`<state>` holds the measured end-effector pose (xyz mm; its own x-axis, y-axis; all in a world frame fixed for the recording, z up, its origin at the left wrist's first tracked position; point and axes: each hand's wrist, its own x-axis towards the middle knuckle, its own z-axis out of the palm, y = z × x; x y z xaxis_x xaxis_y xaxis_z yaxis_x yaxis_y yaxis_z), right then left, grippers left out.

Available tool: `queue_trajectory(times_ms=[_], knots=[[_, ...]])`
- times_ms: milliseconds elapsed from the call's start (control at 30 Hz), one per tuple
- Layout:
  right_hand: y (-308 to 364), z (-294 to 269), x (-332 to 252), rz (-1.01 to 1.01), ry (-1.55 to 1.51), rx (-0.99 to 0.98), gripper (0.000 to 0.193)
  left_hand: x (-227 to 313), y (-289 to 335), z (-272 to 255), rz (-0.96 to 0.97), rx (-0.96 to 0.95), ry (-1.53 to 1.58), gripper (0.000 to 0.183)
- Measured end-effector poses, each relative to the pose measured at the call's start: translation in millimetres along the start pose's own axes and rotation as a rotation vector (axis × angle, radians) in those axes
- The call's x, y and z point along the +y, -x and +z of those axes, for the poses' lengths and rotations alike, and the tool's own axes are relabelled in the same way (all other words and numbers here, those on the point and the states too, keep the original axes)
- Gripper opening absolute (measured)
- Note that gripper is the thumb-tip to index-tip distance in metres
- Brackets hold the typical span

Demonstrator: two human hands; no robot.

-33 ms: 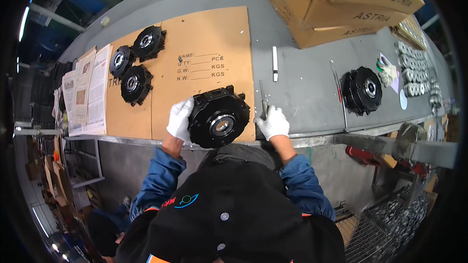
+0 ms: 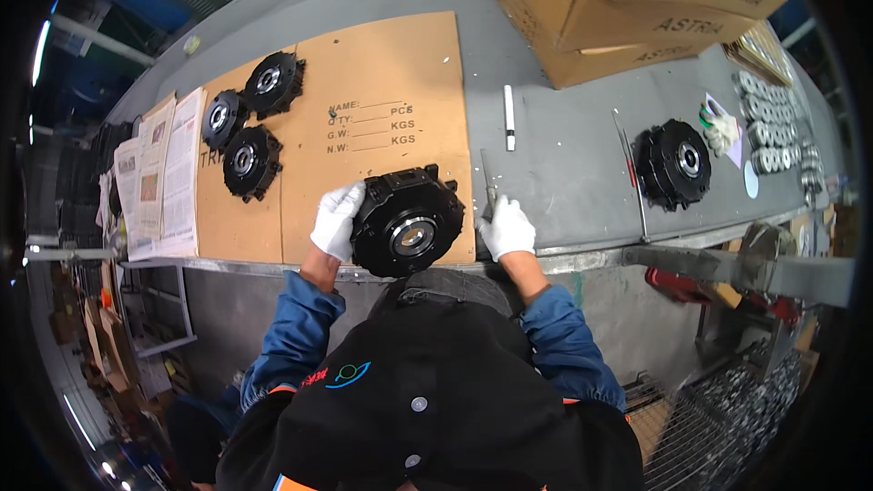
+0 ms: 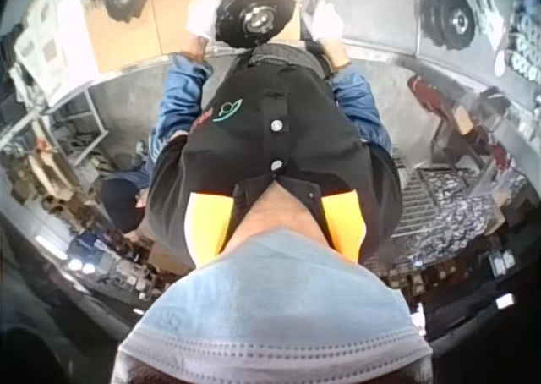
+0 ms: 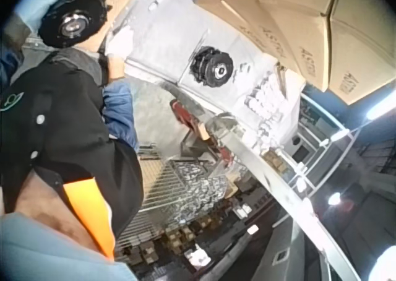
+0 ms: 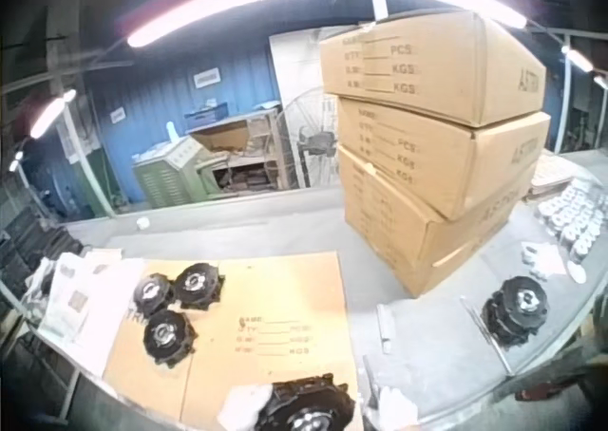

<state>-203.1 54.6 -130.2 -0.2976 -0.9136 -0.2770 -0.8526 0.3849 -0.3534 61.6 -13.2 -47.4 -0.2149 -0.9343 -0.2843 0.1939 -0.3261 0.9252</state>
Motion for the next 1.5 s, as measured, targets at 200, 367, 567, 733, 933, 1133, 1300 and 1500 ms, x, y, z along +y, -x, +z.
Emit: queue_trajectory(times_ms=[200, 367, 567, 733, 933, 1133, 1300, 1500], knots=[[-7.1, 10.9, 37.2, -0.071, -0.337, 0.346, 0.039, -5.5, -29.2, 11.7, -0.086, -0.156, -0.237, 0.028], [62.5, -120.9, -27.9, -0.374, -0.531, 0.139, 0.043, -13.0, -27.3, 14.0, -0.009, -0.106, -0.299, 0.025], [92.2, -160.9, -58.3, -0.47, -0.396, -0.025, 0.041, -3.6, -11.9, 27.2, 0.038, -0.088, -0.405, 0.026], [96.4, -164.0, -67.6, -0.452, -0.309, -0.102, 0.039, -1.3, 0.6, 31.5, 0.102, -0.107, -0.507, 0.026], [99.3, -146.0, -81.6, -0.447, -0.14, -0.004, 0.036, -5.1, 5.8, 32.5, 0.25, -0.037, -0.59, 0.022], [86.0, -140.1, -70.8, -0.428, -0.239, 0.054, 0.027, 10.1, 5.1, 38.0, 0.122, -0.128, -0.639, 0.023], [94.6, -161.8, -71.0, -0.461, -0.188, -0.091, 0.034, 27.8, 14.3, 66.6, 0.106, -0.106, -1.239, 0.06], [108.0, -160.8, -84.7, -0.428, 0.092, -0.132, 0.039, 11.0, 21.5, 67.3, 0.247, -0.074, -1.148, 0.048]])
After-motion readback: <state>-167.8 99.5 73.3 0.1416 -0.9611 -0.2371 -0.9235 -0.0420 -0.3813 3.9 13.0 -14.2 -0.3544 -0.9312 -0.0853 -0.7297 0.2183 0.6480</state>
